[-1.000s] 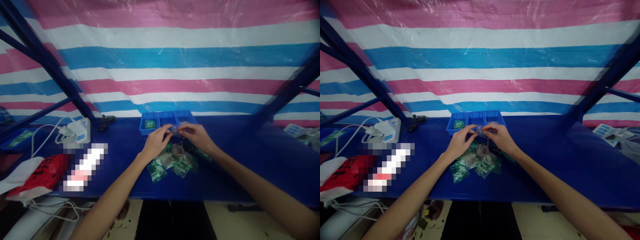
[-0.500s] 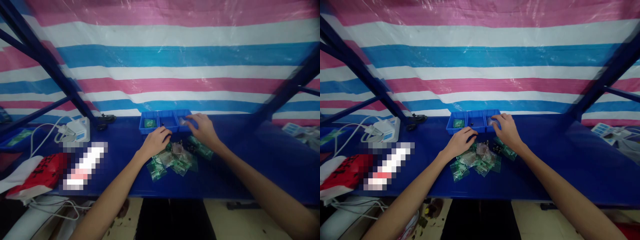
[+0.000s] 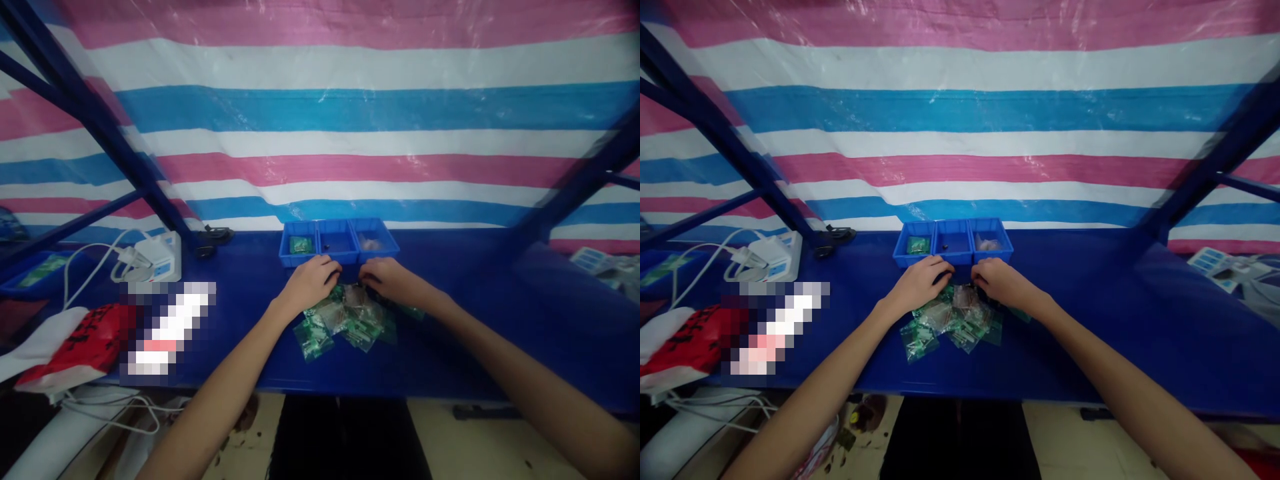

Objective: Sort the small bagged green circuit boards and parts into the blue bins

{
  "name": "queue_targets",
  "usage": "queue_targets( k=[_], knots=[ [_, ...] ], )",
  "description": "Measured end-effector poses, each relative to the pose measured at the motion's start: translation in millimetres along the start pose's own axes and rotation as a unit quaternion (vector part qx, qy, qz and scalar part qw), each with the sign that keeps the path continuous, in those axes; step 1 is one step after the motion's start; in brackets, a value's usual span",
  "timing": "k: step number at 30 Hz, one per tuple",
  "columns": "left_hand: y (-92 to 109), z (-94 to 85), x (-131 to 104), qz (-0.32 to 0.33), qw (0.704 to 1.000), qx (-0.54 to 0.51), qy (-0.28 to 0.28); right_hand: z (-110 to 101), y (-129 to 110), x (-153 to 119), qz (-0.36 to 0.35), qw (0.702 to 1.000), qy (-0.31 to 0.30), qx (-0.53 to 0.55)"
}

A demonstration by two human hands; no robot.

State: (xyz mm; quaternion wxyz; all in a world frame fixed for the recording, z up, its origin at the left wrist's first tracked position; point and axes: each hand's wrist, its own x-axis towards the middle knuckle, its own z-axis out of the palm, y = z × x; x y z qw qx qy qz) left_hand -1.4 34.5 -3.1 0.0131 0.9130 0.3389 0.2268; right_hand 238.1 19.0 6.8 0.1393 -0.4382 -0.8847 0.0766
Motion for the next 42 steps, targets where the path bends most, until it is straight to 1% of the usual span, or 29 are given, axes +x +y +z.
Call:
queue_targets(
  k=[2,4,7,10,13,17,24,29,32,36,39,42],
  knots=[
    [-0.8,0.1,0.1,0.002,1.0,-0.003,0.009,-0.1,1.6,1.0,0.004,1.0,0.007,0.002],
    [-0.8,-0.3,0.3,0.005,1.0,-0.006,0.015,-0.7,2.3,1.9,0.004,1.0,0.028,0.013],
    [1.2,-1.5,0.6,0.016,1.0,-0.014,0.019,-1.1,-1.2,2.8,0.012,0.993,0.096,0.064],
    [4.0,-1.6,0.9,0.029,0.999,-0.026,0.023,2.5,-10.4,3.3,0.047,0.974,0.167,0.145],
    [4.7,-0.5,1.0,0.04,0.998,-0.039,0.033,10.1,-19.4,3.6,0.076,0.951,0.195,0.229],
    [4.0,-0.6,0.8,0.048,0.996,-0.05,0.058,17.3,-23.5,3.8,0.09,0.926,0.191,0.313],
    [7.5,-4.5,1.3,0.05,0.992,-0.077,0.081,15.5,-24.9,2.8,0.089,0.89,0.174,0.411],
    [7.0,-3.9,1.5,0.035,0.994,-0.074,0.079,14.8,-23.1,2.7,0.075,0.892,0.156,0.417],
    [6.9,-3.8,0.9,0.033,0.994,-0.081,0.071,14.5,-22.6,2.6,0.071,0.895,0.157,0.412],
    [8.7,-4.3,0.6,0.027,0.994,-0.092,0.057,12.5,-24.8,1.8,0.069,0.907,0.163,0.381],
    [11.5,-5.4,1.8,0.019,0.99,-0.131,0.053,9.4,-26.9,1.1,0.07,0.921,0.165,0.345],
    [14.4,-7.3,3.8,0.007,0.981,-0.184,0.059,6.8,-27.9,1.2,0.068,0.92,0.159,0.351]
  ],
)
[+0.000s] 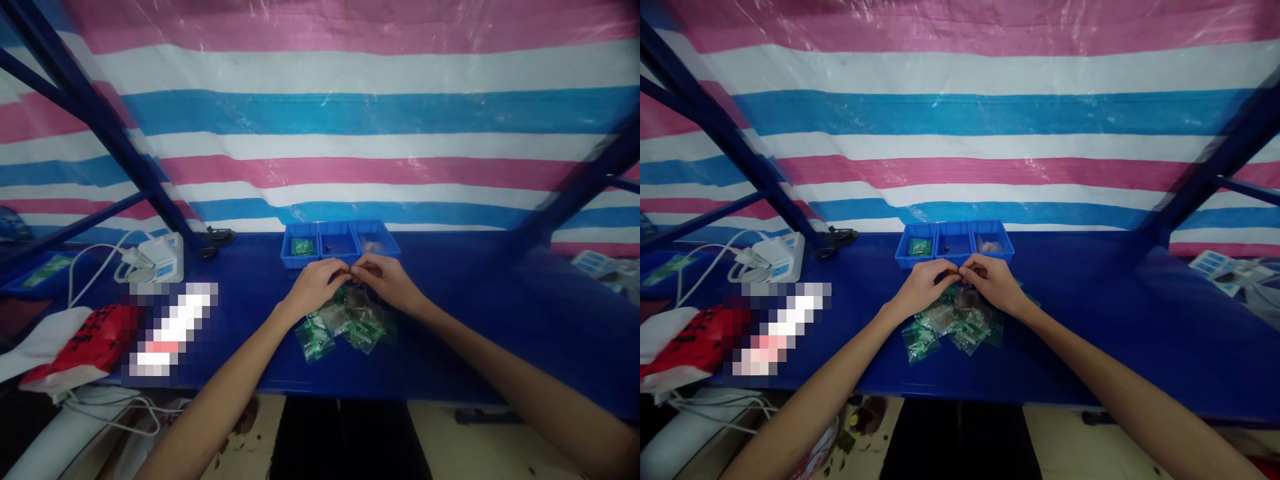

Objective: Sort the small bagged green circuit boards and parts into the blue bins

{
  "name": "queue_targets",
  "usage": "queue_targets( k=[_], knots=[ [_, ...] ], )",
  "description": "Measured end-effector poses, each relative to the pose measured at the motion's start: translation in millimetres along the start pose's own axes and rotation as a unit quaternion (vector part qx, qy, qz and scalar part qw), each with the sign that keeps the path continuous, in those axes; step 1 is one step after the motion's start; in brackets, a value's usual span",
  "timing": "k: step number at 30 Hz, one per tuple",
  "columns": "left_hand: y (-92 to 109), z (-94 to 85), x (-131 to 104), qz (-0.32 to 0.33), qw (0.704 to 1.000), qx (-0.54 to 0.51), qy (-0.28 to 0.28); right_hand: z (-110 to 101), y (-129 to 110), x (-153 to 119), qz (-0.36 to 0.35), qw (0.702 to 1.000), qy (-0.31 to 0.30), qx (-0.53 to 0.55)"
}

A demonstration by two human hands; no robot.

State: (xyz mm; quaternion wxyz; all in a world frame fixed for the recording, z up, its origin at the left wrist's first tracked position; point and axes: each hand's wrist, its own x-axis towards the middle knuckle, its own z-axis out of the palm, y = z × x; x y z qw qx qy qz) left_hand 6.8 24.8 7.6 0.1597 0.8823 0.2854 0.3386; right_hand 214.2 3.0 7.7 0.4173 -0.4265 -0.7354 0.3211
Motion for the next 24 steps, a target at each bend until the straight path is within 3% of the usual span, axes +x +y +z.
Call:
queue_targets(
  k=[16,24],
  knots=[
    [2.5,2.1,1.9,-0.049,0.997,-0.058,0.034,-1.9,2.9,3.7,0.048,0.994,-0.05,0.085],
    [-2.3,2.5,0.3,-0.003,0.999,-0.011,0.036,2.1,1.9,2.1,0.04,0.997,-0.042,0.046]
  ],
)
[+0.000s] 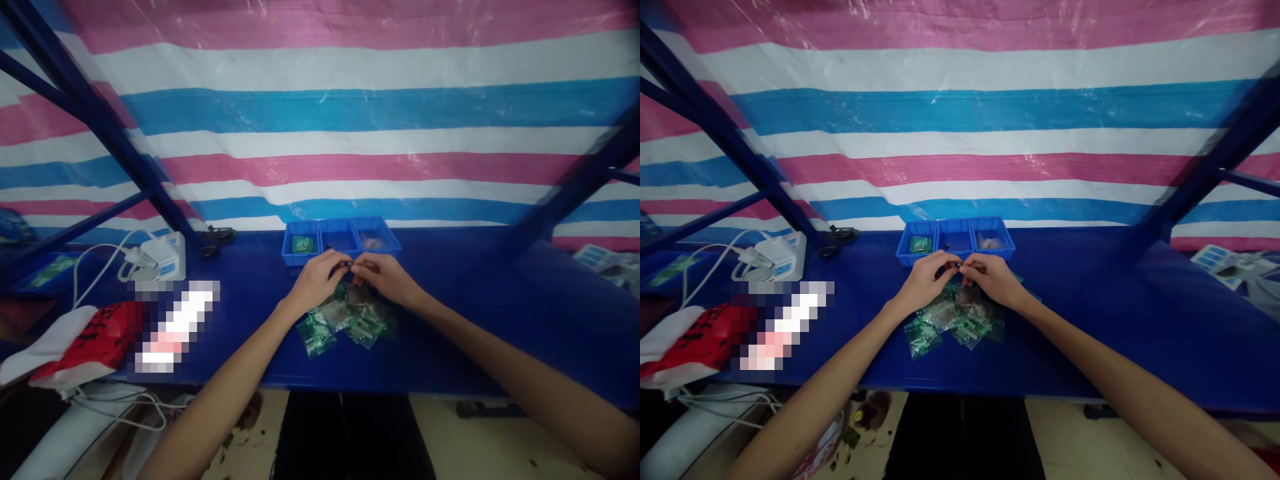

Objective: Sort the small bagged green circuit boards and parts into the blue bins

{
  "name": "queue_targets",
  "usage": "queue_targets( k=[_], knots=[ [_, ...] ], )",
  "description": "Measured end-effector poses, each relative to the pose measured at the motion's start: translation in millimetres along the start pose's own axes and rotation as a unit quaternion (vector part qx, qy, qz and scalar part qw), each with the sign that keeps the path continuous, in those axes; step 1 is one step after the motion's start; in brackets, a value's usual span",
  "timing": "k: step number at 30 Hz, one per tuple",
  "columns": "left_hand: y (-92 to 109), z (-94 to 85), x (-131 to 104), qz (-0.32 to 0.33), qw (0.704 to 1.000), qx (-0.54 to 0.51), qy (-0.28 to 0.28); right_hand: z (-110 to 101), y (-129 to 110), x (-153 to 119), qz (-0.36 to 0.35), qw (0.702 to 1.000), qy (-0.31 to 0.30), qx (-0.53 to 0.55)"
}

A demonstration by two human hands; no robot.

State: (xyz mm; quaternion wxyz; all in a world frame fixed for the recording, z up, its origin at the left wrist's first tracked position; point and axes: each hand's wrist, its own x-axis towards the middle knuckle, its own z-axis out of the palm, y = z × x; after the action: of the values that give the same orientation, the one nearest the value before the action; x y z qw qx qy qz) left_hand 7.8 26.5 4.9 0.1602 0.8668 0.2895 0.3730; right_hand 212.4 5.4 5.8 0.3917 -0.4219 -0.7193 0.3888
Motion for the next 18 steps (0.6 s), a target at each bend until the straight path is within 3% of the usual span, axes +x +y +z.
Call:
queue_targets(
  k=[8,18],
  knots=[
    [-2.0,2.5,-1.3,-0.01,1.0,0.02,-0.003,1.0,4.8,-0.9,-0.038,0.995,0.068,-0.062],
    [-1.6,4.0,-0.8,-0.014,0.999,0.047,-0.012,-1.2,1.2,-2.3,-0.12,0.967,0.053,-0.22]
  ],
)
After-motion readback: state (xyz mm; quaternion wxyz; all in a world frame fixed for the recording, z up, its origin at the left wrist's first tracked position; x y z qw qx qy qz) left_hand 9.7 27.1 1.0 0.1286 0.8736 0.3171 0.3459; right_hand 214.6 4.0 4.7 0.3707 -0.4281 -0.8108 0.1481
